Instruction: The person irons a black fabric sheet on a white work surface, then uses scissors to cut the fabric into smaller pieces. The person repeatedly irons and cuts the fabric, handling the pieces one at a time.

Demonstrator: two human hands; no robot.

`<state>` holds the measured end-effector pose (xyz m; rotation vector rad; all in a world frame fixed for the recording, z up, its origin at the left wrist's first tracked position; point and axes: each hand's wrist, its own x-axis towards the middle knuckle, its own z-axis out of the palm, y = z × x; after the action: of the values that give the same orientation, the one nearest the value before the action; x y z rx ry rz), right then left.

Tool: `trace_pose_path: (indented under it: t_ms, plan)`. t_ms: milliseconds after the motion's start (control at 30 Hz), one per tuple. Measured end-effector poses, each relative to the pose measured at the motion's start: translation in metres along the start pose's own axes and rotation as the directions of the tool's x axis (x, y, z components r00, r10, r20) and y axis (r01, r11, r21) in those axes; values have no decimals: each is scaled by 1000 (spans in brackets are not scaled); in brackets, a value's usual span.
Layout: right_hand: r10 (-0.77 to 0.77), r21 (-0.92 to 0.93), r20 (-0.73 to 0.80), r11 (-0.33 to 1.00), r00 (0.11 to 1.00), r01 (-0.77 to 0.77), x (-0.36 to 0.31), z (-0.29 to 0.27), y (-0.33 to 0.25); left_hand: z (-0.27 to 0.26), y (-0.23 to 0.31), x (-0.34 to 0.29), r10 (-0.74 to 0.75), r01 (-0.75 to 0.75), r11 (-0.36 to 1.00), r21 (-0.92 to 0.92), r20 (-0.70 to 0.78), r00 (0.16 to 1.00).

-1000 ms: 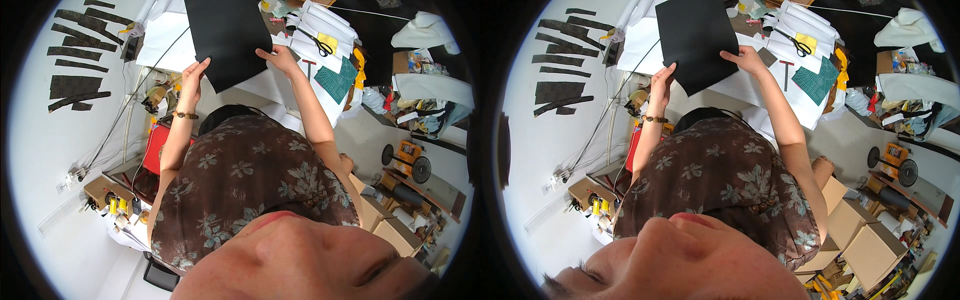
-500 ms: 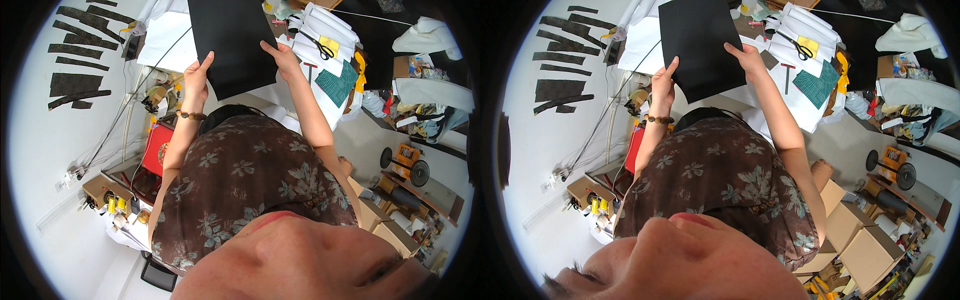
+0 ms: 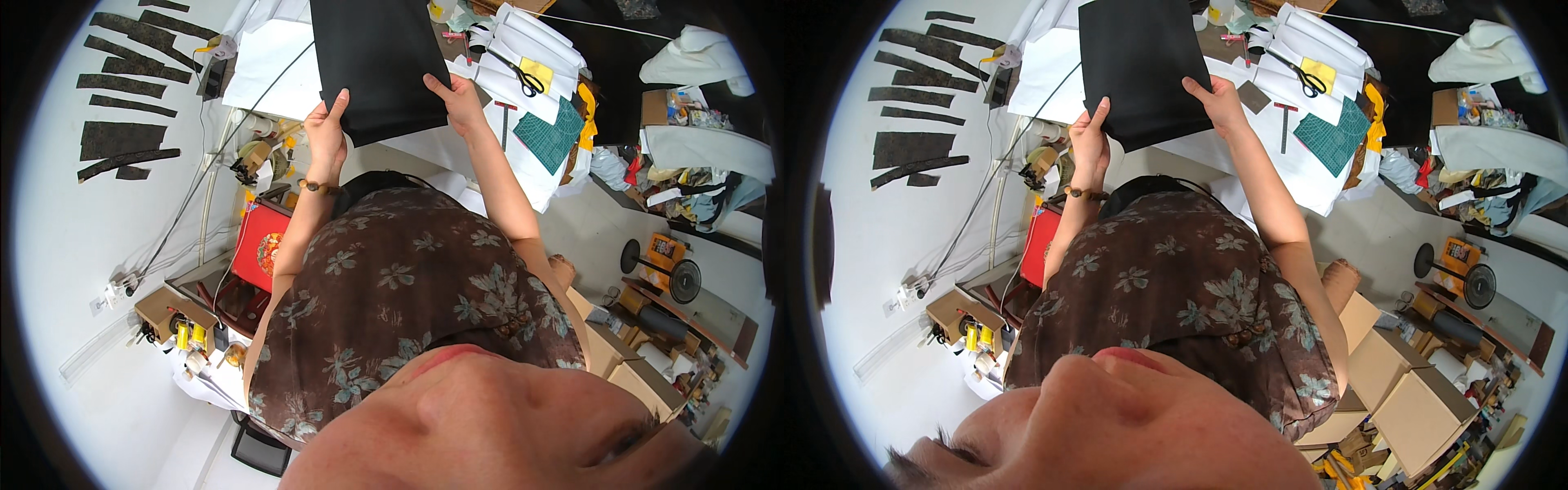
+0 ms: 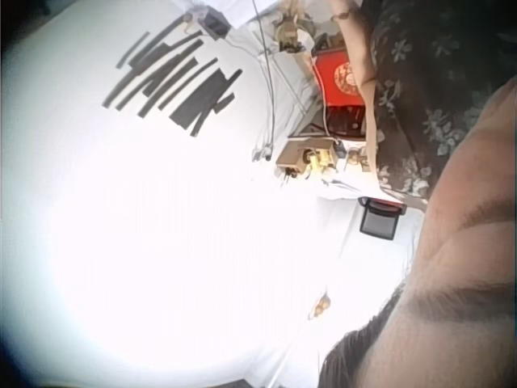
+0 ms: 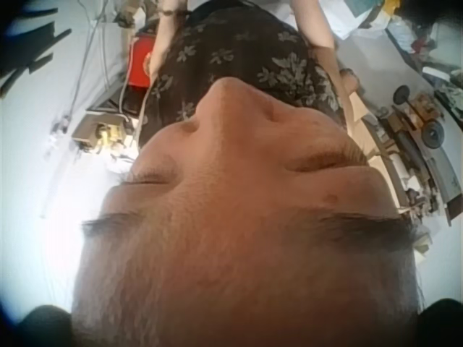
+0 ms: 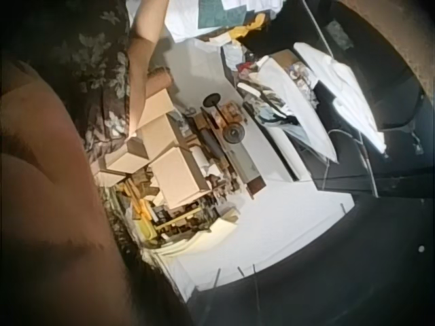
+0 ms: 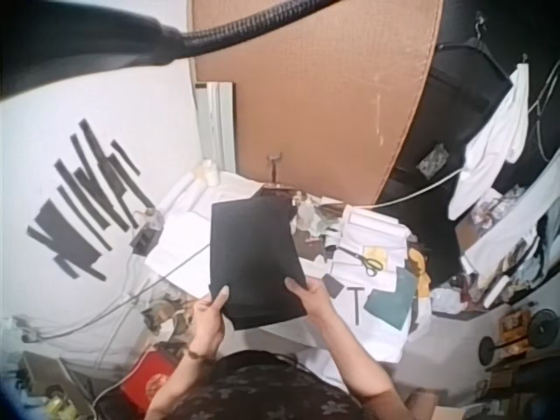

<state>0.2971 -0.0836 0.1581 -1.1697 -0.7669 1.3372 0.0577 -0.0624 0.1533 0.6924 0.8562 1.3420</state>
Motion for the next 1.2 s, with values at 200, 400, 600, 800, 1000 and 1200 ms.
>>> trace_pose_path:
  t_ms: [200, 400, 600, 800, 1000, 1200]
  plan:
    - [-72, 7, 29, 997, 997, 72, 1, -2, 8, -5, -2, 0, 17, -17, 1000, -12, 22, 1000]
    - [-42, 33, 48, 999, 998, 40, 0, -3, 10, -9, -6, 3, 22, -22, 1000, -5, 30, 999]
    - [-56, 35, 44, 998, 997, 54, 4, -7, 19, -12, -10, 5, 37, -38, 999, 12, 38, 999]
    - [-75, 23, 37, 997, 996, 74, 7, -10, 26, -9, -11, 4, 64, -64, 998, 24, 23, 998]
    - [-79, 59, -21, 995, 997, 81, 1, 0, 22, -11, -12, 4, 60, -61, 997, 46, 15, 998]
    - [49, -152, -29, 987, 998, -52, 4, -15, 24, -21, -8, 9, -50, 45, 988, 148, 32, 998]
